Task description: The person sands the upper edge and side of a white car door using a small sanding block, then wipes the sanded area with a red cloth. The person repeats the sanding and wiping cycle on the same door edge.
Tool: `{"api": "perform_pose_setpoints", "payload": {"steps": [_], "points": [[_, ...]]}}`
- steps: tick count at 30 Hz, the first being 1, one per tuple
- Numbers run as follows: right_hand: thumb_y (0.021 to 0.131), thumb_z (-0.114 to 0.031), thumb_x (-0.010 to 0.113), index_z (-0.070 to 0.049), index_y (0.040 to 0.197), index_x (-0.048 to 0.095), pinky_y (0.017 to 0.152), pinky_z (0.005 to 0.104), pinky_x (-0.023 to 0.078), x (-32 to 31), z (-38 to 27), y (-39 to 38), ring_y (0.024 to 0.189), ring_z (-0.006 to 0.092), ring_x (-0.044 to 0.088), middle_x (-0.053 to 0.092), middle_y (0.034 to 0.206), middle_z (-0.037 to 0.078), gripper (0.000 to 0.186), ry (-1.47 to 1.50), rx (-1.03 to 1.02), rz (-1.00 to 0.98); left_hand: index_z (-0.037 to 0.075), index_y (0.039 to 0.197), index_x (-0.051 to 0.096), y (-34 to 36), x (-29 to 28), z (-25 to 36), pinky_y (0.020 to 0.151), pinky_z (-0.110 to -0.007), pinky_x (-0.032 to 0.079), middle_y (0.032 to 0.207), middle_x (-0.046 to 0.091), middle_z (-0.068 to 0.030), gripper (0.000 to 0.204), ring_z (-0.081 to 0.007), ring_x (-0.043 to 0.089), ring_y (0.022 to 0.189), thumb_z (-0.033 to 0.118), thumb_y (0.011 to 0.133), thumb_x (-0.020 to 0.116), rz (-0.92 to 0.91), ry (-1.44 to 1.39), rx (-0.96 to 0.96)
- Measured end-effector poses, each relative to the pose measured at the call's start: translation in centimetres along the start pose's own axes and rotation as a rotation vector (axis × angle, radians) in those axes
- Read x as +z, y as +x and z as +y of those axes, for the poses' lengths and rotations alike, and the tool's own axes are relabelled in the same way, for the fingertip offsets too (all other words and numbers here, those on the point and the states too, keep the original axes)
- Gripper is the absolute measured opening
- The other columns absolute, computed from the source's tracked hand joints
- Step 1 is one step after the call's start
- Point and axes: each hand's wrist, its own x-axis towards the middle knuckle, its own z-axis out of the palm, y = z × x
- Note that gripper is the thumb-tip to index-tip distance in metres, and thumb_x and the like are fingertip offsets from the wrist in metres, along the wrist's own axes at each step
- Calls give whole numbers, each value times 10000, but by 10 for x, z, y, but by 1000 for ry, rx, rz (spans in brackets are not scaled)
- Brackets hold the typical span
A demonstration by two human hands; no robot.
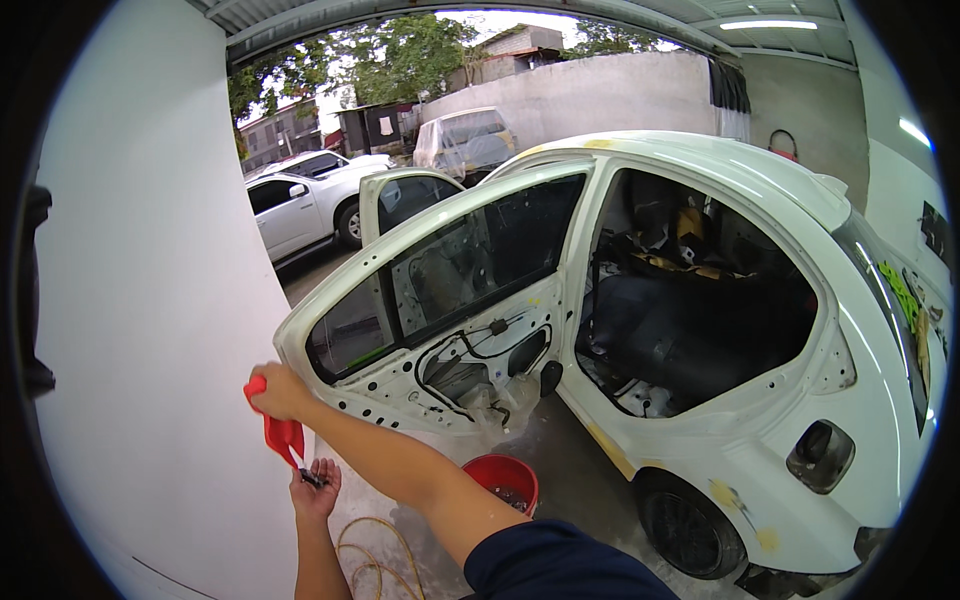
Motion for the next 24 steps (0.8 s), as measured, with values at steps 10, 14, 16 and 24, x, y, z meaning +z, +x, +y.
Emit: {"api": "perform_pose_setpoints", "payload": {"steps": [10,14,16,24], "points": [[759,-234,710,-78,1063,614,880,472,522,55,96,-202,1018,409,656,699,1063,199,354,-192,326,-193,196,1385,531,-4,-113,-48,913,-431,519,1239,620,-58,551,-196,599,1049,525,944,550,-83,331,-245],[768,-270,711,-53,1074,624,909,479,527,52,109,-214,1037,431,663,705,1078,207,385,159,512,106,127,1300,554,26,-184,-44,838,-375,530,1243,630,-24,393,-173,607,1056,407,1032,490,-614,59,-877],[765,-290,717,-49,1075,633,899,468,530,56,114,-227,1025,421,673,706,1084,216,401,68,624,61,157,1222,569,65,-166,-73,720,-317,498,1085,621,5,330,-154,595,911,418,1034,500,-36,423,-404],[823,-331,742,-56,1029,660,865,419,539,25,170,-262,961,314,703,730,1012,178,353,333,816,427,103,1039,589,9,-203,-47,580,-309,447,789,554,-5,325,-160,536,678,392,1082,446,266,573,-581]]}}
